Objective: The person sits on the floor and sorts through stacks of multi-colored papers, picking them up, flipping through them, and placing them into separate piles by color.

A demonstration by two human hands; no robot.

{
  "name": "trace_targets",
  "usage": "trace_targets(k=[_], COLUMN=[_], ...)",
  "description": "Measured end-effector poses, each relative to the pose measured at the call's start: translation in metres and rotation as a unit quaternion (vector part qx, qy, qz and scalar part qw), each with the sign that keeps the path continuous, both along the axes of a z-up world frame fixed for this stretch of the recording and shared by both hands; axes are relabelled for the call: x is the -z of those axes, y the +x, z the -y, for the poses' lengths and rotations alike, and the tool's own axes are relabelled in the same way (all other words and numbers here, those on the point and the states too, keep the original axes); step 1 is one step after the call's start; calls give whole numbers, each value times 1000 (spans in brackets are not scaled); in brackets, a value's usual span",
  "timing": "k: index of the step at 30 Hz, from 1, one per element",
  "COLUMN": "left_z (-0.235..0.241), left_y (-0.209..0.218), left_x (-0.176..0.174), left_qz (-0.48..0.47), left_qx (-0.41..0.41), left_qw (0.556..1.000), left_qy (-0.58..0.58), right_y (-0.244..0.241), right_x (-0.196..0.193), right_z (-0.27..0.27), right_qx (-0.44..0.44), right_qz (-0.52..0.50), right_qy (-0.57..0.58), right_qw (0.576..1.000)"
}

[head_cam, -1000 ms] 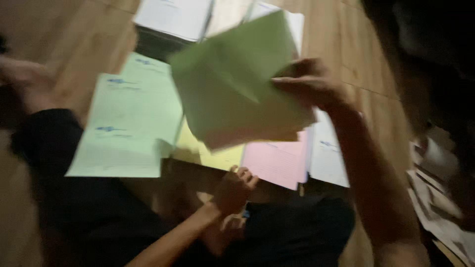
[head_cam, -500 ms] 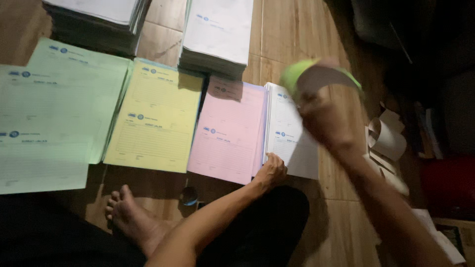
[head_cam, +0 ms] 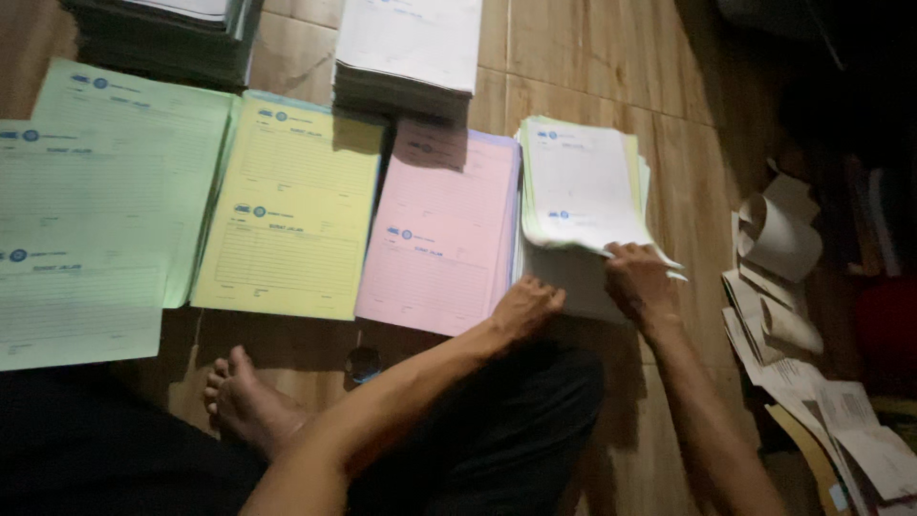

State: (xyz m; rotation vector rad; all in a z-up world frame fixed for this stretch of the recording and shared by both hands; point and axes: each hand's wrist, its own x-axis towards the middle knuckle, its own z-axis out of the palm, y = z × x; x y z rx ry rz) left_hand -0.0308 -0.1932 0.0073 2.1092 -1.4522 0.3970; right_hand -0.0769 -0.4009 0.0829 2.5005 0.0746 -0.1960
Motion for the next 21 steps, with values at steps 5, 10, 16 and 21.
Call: trace_targets(k=[5,10,16,21], left_z=[-4,-11,-74,-194], left_y=[26,53,51,35], left_x=[-25,-58,-64,-10], left_qz=[-179,-207,-205,8], left_qx=[-5,-30,-32,-29], left_qw=[982,977,978,993], left_qy=[56,48,-25,116], right_y=[-18,-30,-22,13], right_x=[-14,16,41,44], right_z=[-20,-26,5,7], right_qx=[16,43,144,159], right_qz=[-5,-2,58,35], right_qy=[126,230,332,286], right_qw=[992,972,930,944])
